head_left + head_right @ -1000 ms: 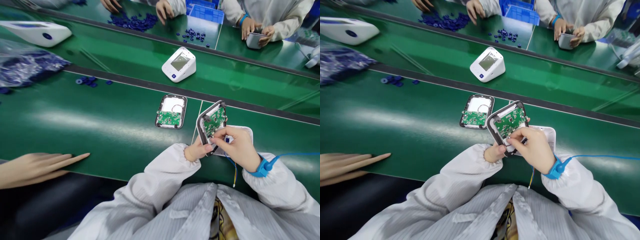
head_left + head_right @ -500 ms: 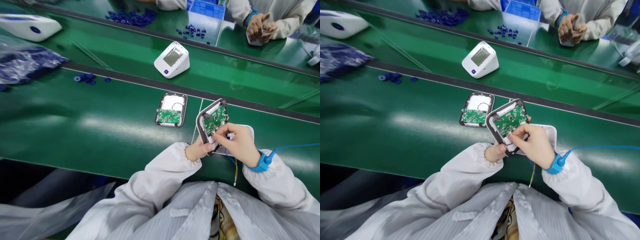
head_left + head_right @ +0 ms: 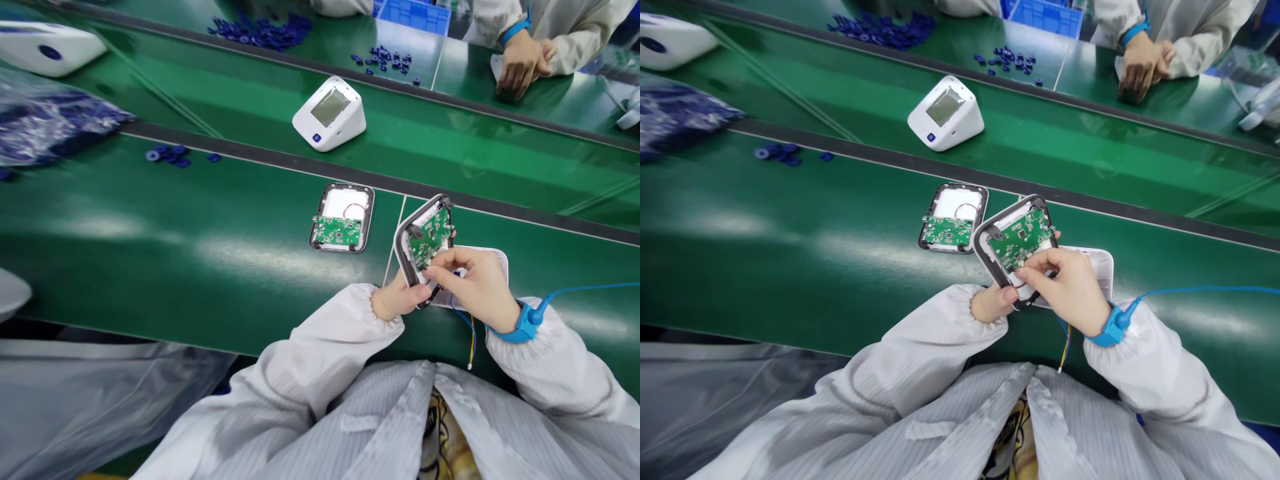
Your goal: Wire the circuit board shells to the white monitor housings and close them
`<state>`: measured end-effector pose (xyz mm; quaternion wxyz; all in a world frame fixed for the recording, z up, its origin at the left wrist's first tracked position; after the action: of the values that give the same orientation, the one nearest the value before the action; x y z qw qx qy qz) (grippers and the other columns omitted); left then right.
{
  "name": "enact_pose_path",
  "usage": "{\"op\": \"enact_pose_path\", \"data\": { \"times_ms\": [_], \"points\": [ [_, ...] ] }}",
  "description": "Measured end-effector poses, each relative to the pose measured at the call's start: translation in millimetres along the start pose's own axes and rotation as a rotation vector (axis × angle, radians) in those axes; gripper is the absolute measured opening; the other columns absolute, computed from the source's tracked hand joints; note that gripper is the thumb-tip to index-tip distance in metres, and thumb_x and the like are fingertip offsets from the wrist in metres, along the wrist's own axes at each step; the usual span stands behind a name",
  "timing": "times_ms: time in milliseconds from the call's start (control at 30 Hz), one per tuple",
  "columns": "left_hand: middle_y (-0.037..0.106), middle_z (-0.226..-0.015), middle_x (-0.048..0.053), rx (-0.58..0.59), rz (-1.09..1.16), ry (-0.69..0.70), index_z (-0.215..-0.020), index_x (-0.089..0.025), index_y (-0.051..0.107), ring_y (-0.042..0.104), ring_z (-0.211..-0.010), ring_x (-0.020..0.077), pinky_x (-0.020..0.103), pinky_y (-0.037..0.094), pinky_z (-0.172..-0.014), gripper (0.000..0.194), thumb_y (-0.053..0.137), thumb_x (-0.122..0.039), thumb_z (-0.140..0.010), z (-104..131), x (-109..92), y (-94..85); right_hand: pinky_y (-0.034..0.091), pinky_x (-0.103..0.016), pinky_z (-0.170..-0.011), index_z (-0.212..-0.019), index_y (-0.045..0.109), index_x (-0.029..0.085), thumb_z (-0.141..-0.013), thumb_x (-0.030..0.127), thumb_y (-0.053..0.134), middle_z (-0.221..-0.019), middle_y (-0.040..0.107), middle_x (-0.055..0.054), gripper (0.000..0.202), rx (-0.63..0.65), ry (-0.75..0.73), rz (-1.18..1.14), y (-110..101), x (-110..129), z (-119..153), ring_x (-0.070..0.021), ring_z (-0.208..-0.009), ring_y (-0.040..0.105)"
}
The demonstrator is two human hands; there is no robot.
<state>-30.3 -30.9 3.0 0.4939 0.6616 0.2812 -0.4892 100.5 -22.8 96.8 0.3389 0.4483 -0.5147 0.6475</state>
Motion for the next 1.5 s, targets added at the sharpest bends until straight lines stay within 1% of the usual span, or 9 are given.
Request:
{"op": "enact_pose_path", "data": {
  "times_ms": [200,300,400,500,733,967,1067,1267,1500],
  "points": [
    [0.067,-0.123,0.012,0.043,0.082,0.023,-0.121,-0.022,0.060,0.058,-0.126,0.0361,0.052,0.043,-0.113,0.080,0.067,-0.079,-0.066,2,6,-3.9,0.054,-0.032,-0.070,-0.077,0.072,0.024,-0.085,0.030,0.069,-0.075,0.074,-0.001,0.011,-0.093,-0.184,0.283,-2,1,3,-0.0180,-0.071,0.068],
    [0.065,-0.128,0.012,0.047,0.100,0.046,-0.123,-0.021,0.060,0.056,-0.127,0.0359,0.051,0.043,-0.112,0.074,0.070,-0.071,-0.070,3,10,-8.5,0.053,-0.042,-0.090,-0.096,0.073,0.027,-0.088,0.036,0.069,-0.101,0.075,-0.006,0.013,-0.230,-0.451,0.529,-12,4,-1,-0.0260,-0.100,0.069],
    [0.063,-0.130,0.010,0.086,0.097,0.104,-0.126,-0.021,0.059,0.056,-0.124,0.0342,0.049,0.043,-0.110,0.067,0.073,-0.061,-0.074,2,13,-11.4,0.042,-0.051,-0.109,-0.125,0.064,0.032,-0.094,0.038,0.062,-0.136,0.063,-0.006,0.032,-0.146,-0.716,0.688,-22,4,-7,-0.0298,-0.135,0.051],
    [0.064,-0.126,0.009,0.132,0.099,0.115,-0.129,-0.020,0.059,0.058,-0.119,0.0317,0.048,0.044,-0.107,0.066,0.075,-0.055,-0.074,0,13,-11.1,0.034,-0.052,-0.116,-0.137,0.055,0.031,-0.099,0.035,0.053,-0.144,0.058,-0.005,0.038,-0.052,-0.848,0.789,-24,0,-11,-0.0267,-0.140,0.046],
    [0.065,-0.125,0.008,0.177,0.135,0.156,-0.127,-0.023,0.061,0.058,-0.122,0.0314,0.048,0.041,-0.111,0.062,0.078,-0.048,-0.073,-5,7,-8.7,0.038,-0.051,-0.114,-0.137,0.053,0.028,-0.098,0.030,0.056,-0.143,0.058,-0.008,0.040,-0.081,-0.790,0.803,-36,4,1,-0.0274,-0.139,0.047],
    [0.058,-0.140,0.014,0.203,0.260,0.003,-0.135,-0.020,0.056,0.050,-0.135,0.0369,0.054,0.034,-0.117,0.074,0.078,-0.053,-0.072,-3,-9,0.7,0.046,-0.045,-0.105,-0.110,0.071,0.023,-0.095,0.034,0.061,-0.129,0.066,-0.007,0.021,0.543,-0.701,0.737,-62,11,61,-0.0282,-0.134,0.050],
    [0.060,-0.137,0.016,0.144,0.315,-0.043,-0.136,-0.018,0.056,0.050,-0.134,0.0386,0.055,0.035,-0.116,0.080,0.079,-0.054,-0.070,-2,-13,2.2,0.045,-0.041,-0.102,-0.085,0.071,0.022,-0.099,0.023,0.055,-0.106,0.074,-0.003,0.022,0.563,-0.690,0.649,-61,5,60,-0.0238,-0.125,0.057],
    [0.063,-0.133,0.016,0.146,0.309,-0.064,-0.139,-0.018,0.053,0.056,-0.127,0.0388,0.056,0.039,-0.111,0.087,0.081,-0.056,-0.067,-4,-9,-0.3,0.048,-0.029,-0.074,-0.096,0.067,0.019,-0.105,0.033,0.038,-0.087,0.072,-0.004,0.034,0.457,-0.473,0.536,-58,-8,9,-0.0147,-0.078,0.065],
    [0.062,-0.134,0.016,0.100,0.323,-0.058,-0.129,-0.016,0.061,0.053,-0.130,0.0391,0.055,0.039,-0.112,0.075,0.078,-0.058,-0.069,-4,-8,0.8,0.049,-0.031,-0.078,-0.100,0.067,0.019,-0.105,0.032,0.034,-0.089,0.065,-0.006,0.036,0.464,-0.385,0.502,-59,-7,-6,-0.0167,-0.082,0.060]
  ]
}}
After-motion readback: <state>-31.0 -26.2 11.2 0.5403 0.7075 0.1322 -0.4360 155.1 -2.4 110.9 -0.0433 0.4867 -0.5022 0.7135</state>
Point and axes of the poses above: each hand's wrist, its own z-axis away from the middle knuckle, its own y-axis out of the palm, x = y × z, the point moved 1 cm from there along -z, towards the middle knuckle
